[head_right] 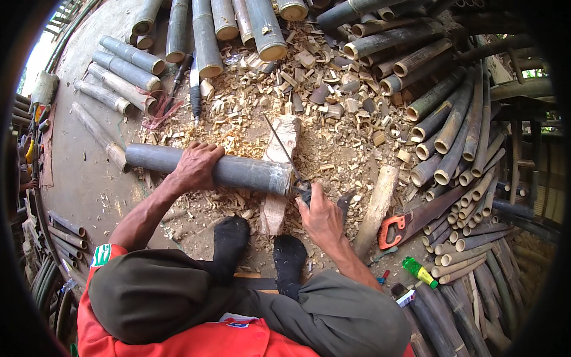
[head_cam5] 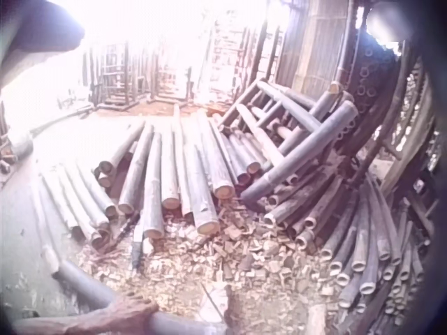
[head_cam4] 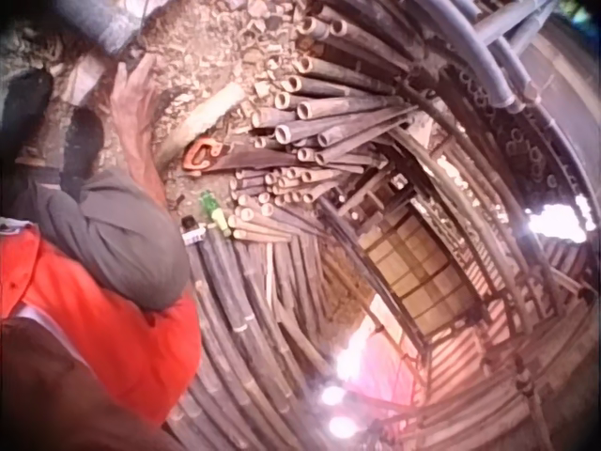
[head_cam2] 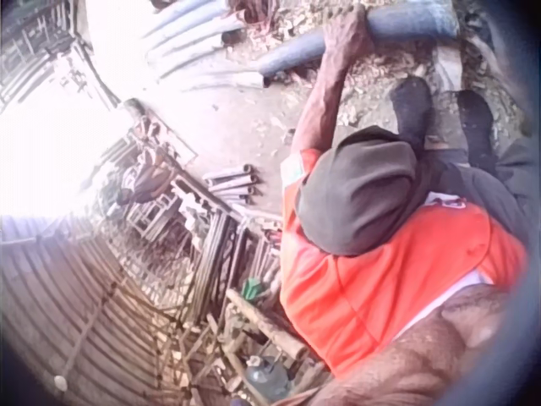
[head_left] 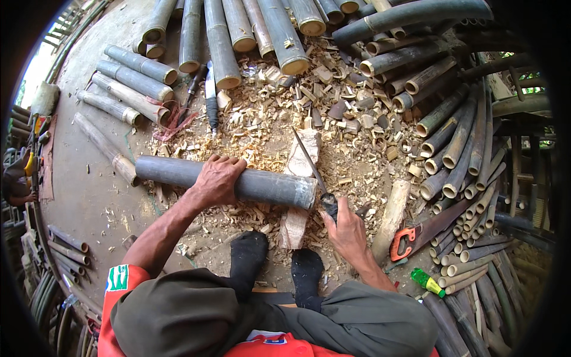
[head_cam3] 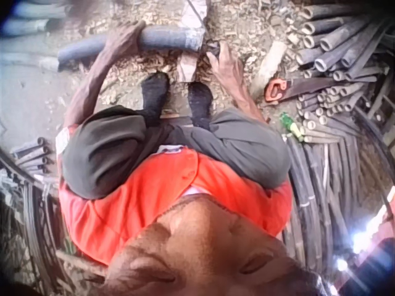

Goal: The person carves a hole and a notch into bamboo segments using a knife and a cleaver, then fits another bamboo segment into the hole to create a joint.

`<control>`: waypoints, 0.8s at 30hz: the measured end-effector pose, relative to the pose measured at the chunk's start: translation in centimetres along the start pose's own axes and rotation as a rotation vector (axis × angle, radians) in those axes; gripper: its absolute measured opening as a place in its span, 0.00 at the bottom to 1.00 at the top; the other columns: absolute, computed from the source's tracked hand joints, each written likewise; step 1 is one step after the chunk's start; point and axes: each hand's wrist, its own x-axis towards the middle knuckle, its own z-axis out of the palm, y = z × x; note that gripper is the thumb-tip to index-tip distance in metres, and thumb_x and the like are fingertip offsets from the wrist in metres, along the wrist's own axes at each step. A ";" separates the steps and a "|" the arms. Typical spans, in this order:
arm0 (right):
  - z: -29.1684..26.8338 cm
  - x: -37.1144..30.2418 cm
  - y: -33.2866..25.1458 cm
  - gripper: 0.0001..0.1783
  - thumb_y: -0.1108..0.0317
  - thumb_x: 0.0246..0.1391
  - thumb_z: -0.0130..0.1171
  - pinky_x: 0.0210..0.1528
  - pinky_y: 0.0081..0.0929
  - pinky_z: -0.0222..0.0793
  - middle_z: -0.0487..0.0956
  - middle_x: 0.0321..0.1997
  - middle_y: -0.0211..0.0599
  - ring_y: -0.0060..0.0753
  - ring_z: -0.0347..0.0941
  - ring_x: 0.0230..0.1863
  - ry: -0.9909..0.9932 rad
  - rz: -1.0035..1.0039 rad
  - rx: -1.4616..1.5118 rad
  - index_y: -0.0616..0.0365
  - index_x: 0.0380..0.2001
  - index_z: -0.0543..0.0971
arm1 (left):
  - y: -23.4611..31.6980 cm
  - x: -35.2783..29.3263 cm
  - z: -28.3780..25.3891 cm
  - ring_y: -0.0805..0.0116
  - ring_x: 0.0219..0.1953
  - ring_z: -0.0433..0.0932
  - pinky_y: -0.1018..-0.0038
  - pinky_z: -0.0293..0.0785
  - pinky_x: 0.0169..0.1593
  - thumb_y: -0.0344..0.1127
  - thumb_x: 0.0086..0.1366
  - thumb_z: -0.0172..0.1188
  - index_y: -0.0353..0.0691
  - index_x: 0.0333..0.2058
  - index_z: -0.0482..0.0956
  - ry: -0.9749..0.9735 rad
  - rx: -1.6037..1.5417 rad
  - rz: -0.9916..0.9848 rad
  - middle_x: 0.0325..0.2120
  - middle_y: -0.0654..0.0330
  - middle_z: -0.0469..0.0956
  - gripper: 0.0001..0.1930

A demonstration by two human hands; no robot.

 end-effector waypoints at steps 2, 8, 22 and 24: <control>-0.8 -0.1 -1.6 0.20 0.62 0.67 0.65 0.28 0.48 0.78 0.84 0.34 0.56 0.58 0.85 0.29 0.073 -0.076 0.050 0.64 0.52 0.70 | -0.6 -0.3 0.2 0.53 0.50 0.80 0.56 0.71 0.61 0.39 0.39 0.79 0.42 0.47 0.75 -0.006 -0.007 -0.019 0.41 0.54 0.81 0.33; 1.3 0.0 0.5 0.18 0.67 0.68 0.63 0.20 0.37 0.78 0.83 0.32 0.51 0.44 0.83 0.25 0.216 -0.295 0.032 0.68 0.51 0.70 | -0.2 -0.3 0.8 0.52 0.48 0.80 0.56 0.69 0.61 0.40 0.38 0.79 0.42 0.46 0.75 0.074 0.009 0.018 0.40 0.54 0.80 0.34; 0.9 2.1 -0.2 0.15 0.70 0.69 0.59 0.18 0.41 0.79 0.80 0.28 0.47 0.42 0.82 0.23 -0.009 -0.117 -0.169 0.65 0.48 0.66 | 0.0 -0.6 1.1 0.53 0.49 0.80 0.57 0.69 0.62 0.39 0.40 0.79 0.41 0.46 0.75 0.115 0.016 -0.011 0.40 0.54 0.79 0.33; 0.4 1.5 1.3 0.15 0.71 0.67 0.61 0.20 0.41 0.77 0.79 0.27 0.49 0.44 0.80 0.22 -0.077 -0.009 -0.068 0.62 0.47 0.66 | 0.3 0.0 0.6 0.53 0.49 0.80 0.56 0.69 0.62 0.38 0.42 0.78 0.40 0.46 0.75 0.155 0.009 -0.006 0.40 0.53 0.79 0.31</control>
